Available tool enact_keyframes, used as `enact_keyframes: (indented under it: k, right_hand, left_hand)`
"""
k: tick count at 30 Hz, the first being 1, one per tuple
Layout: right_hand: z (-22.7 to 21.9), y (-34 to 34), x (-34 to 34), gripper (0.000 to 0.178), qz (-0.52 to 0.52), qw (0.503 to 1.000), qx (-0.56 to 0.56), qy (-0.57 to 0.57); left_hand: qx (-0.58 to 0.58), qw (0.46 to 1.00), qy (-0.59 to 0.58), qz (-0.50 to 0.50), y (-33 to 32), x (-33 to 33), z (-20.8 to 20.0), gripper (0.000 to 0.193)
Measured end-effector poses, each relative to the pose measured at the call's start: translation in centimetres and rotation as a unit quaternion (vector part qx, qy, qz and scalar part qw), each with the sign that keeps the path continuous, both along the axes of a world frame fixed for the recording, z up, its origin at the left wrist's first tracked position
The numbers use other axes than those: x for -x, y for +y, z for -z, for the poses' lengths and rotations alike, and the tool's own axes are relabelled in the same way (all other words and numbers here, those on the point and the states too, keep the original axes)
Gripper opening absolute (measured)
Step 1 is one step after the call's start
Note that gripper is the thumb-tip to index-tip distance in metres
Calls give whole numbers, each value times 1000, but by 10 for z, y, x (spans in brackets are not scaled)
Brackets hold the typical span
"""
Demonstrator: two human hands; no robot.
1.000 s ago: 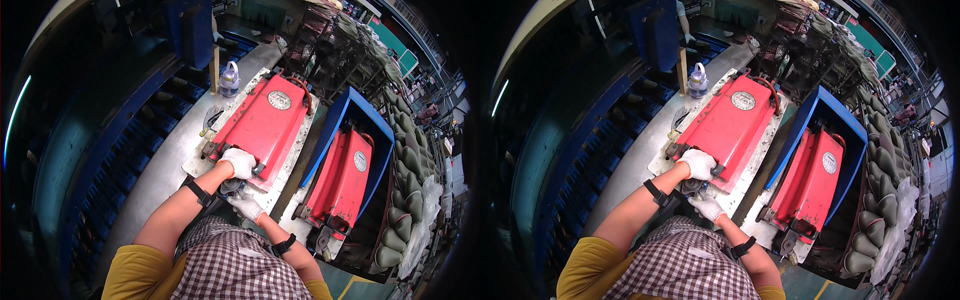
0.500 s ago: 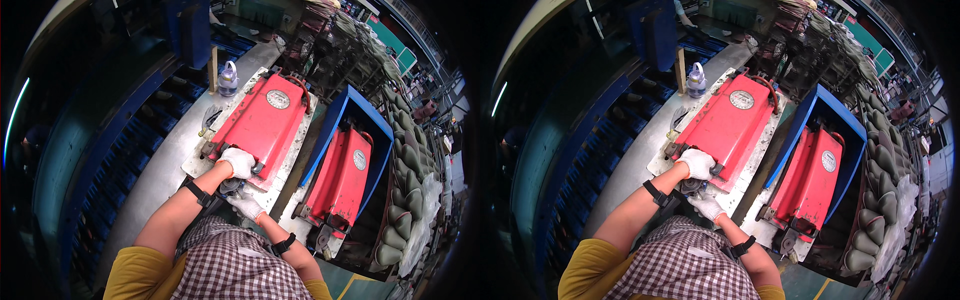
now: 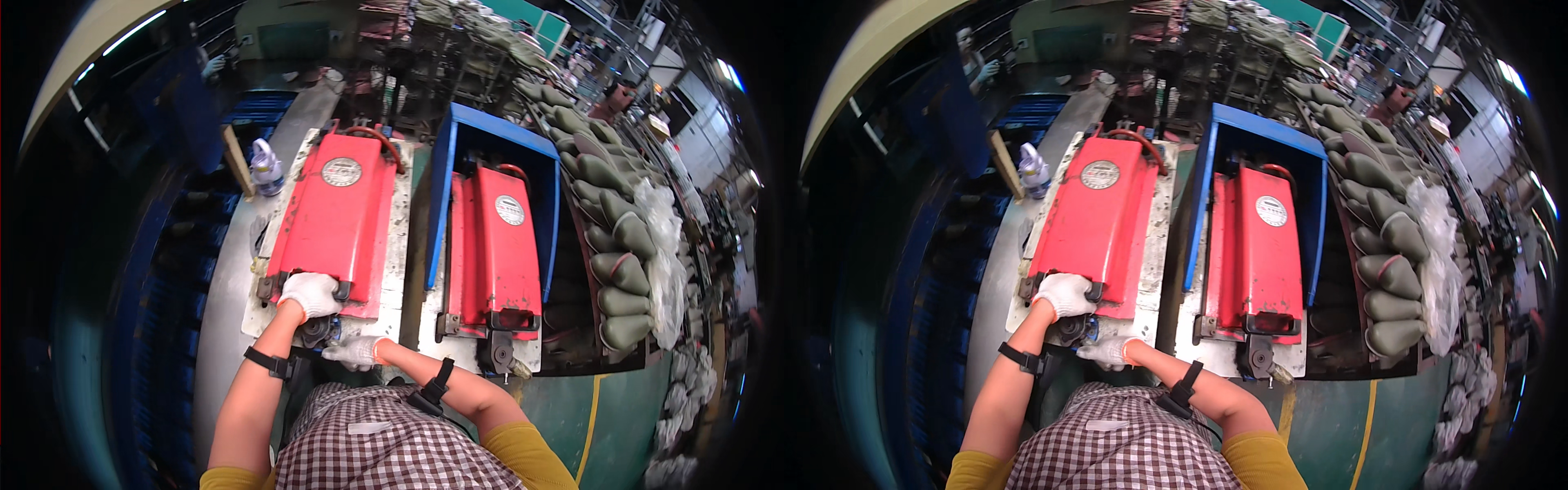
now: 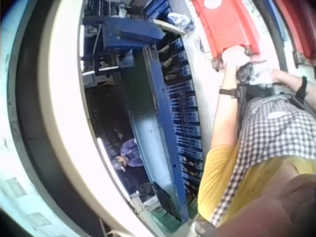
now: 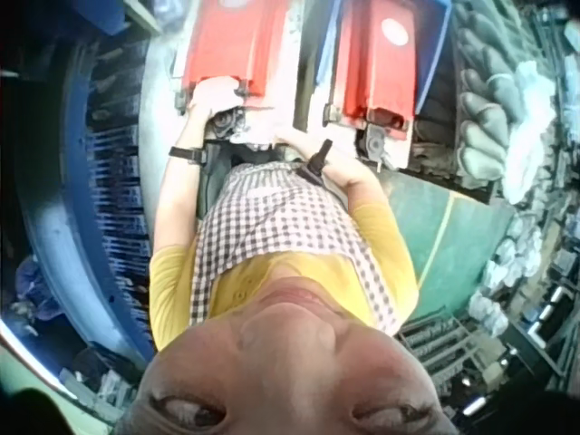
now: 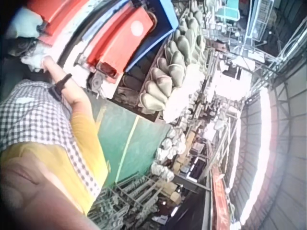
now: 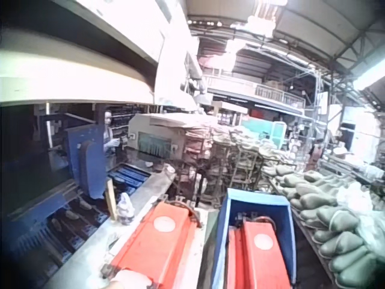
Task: Pressing the soles of shoes using a specialized hydraulic or pneumatic pressing machine.
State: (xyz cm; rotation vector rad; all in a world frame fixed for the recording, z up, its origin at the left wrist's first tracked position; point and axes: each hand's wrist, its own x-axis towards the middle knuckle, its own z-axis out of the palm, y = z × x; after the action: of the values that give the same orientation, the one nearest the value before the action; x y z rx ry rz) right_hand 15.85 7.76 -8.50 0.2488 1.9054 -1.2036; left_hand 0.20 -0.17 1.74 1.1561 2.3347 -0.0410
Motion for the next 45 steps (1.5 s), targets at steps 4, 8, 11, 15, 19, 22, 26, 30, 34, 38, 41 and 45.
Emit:
enact_keyframes:
  k: [4,8,11,15,19,22,26,30,34,38,41,45]
  right_hand:
    - [33,-47,-4,57,59,967,220,-110]
    - [40,-76,31,47,-4,984,170,-50]
    - [23,-88,46,49,-109,987,116,19]
    - [1,-72,26,59,-13,993,115,4]
    - [-55,-30,7,49,24,991,131,24]
    - [-62,-1,1,45,76,981,167,67]
    - [-54,20,20,39,196,955,170,143]
    - [-14,29,70,61,301,902,-49,306]
    - [-6,14,126,84,255,785,-366,430]
    - [92,76,170,94,238,712,-376,543]
    - [61,44,196,95,64,645,-610,456]
    - [3,36,159,100,248,775,-339,472]
  left_hand:
    - [2,1000,12,12,1,-2,-3,40]
    - [-20,1000,16,13,-2,-3,3,40]
    - [-21,1000,21,2,-15,-4,10,38]
    - [-157,983,94,29,-20,-13,16,25]
    - [-160,985,54,28,-18,-7,-16,26]
    - [-175,978,100,54,-13,2,-63,24]
    - [-383,886,247,92,-3,27,-108,23]
    - [-547,763,328,106,11,44,-145,59]
    - [-537,772,328,87,11,45,-184,43]
    - [-648,683,320,111,40,35,-144,66]
    - [-604,734,296,92,-24,36,-99,69]
    - [-617,752,-101,-209,-129,22,-6,66]
